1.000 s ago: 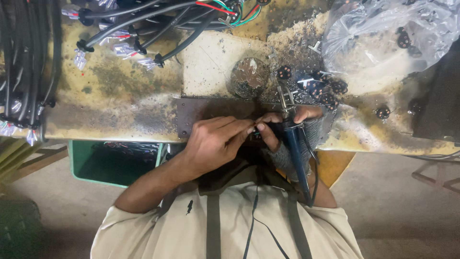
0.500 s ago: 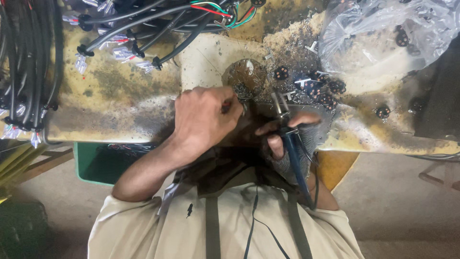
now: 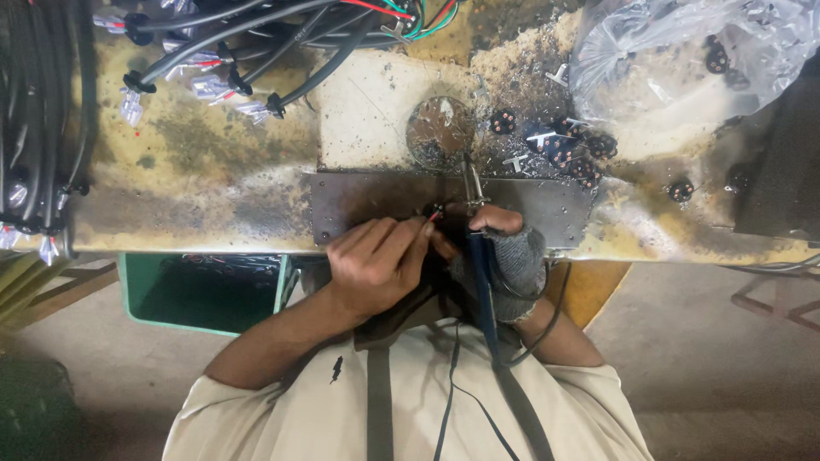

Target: The person uses a soldering iron to attach small black components to the ends of multi-colored wires. They repeatedly pick up wires, position the components, apply solder, and place the finished units on the workbench.

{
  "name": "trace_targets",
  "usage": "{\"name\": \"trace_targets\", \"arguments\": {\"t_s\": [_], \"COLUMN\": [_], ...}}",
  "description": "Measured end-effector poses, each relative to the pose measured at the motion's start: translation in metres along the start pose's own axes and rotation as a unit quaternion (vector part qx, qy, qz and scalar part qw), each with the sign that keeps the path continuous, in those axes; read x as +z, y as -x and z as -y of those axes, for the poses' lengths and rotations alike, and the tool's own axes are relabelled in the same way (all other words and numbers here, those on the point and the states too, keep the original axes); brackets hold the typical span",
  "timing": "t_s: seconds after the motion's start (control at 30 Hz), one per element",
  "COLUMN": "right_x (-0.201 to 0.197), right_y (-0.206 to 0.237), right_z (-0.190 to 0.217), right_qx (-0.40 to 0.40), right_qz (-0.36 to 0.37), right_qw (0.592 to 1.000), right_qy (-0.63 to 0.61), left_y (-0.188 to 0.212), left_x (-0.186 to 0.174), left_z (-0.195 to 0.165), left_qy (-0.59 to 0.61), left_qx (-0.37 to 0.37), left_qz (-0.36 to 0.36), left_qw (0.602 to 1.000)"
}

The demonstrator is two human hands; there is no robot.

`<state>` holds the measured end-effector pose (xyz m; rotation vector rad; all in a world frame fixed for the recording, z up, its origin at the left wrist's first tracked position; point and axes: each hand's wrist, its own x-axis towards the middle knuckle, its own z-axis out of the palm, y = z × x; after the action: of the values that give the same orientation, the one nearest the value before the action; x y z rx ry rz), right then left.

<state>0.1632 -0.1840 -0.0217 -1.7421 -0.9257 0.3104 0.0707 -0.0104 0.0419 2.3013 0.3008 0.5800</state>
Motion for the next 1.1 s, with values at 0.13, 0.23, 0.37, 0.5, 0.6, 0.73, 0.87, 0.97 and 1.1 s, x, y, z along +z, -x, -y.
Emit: {"name": "trace_targets", "arguments": {"t_s": [0.13, 0.23, 0.37, 0.5, 0.6, 0.73, 0.87, 0.97, 1.1], "right_x": [-0.006, -0.009, -0.009, -0.003, -0.002, -0.01, -0.022, -0.028, -0.03], "right_y": [-0.002, -0.004, -0.002, 0.003, 0.008, 0.013, 0.02, 0.029, 0.043], "right_z": [0.01, 0.017, 0.017, 0.01, 0.012, 0.023, 0.021, 0.008, 0.0], "right_qx": [0.044, 0.054, 0.035, 0.191, 0.109, 0.111, 0.033, -0.114, 0.458], "right_qz": [-0.007, 0.018, 0.017, -0.009, -0.049, -0.067, -0.077, 0.143, -0.052], "right_qw": [0.998, 0.998, 0.999, 0.958, 0.992, 0.992, 0.997, 0.983, 0.817], "right_qy": [0.036, -0.032, 0.001, -0.213, -0.051, -0.015, -0.007, 0.025, -0.346], "left_y": [-0.018, -0.029, -0.029, -0.026, -0.027, -0.027, -0.021, -0.017, -0.014], "left_x": [-0.019, -0.032, -0.03, -0.022, -0.019, -0.019, -0.017, -0.016, -0.015], "left_z": [-0.001, 0.007, 0.009, 0.003, -0.001, 0.0, 0.004, 0.007, 0.008], "left_qy": [0.219, 0.213, 0.056, 0.021, 0.013, 0.027, 0.038, 0.035, 0.031], "left_qx": [-0.123, -0.128, -0.097, -0.109, -0.119, -0.125, -0.129, -0.125, -0.135], "left_qz": [0.125, 0.233, 0.217, 0.193, 0.175, 0.166, 0.154, 0.136, 0.135], "left_qw": [0.96, 0.94, 0.97, 0.975, 0.977, 0.978, 0.979, 0.982, 0.981]}}
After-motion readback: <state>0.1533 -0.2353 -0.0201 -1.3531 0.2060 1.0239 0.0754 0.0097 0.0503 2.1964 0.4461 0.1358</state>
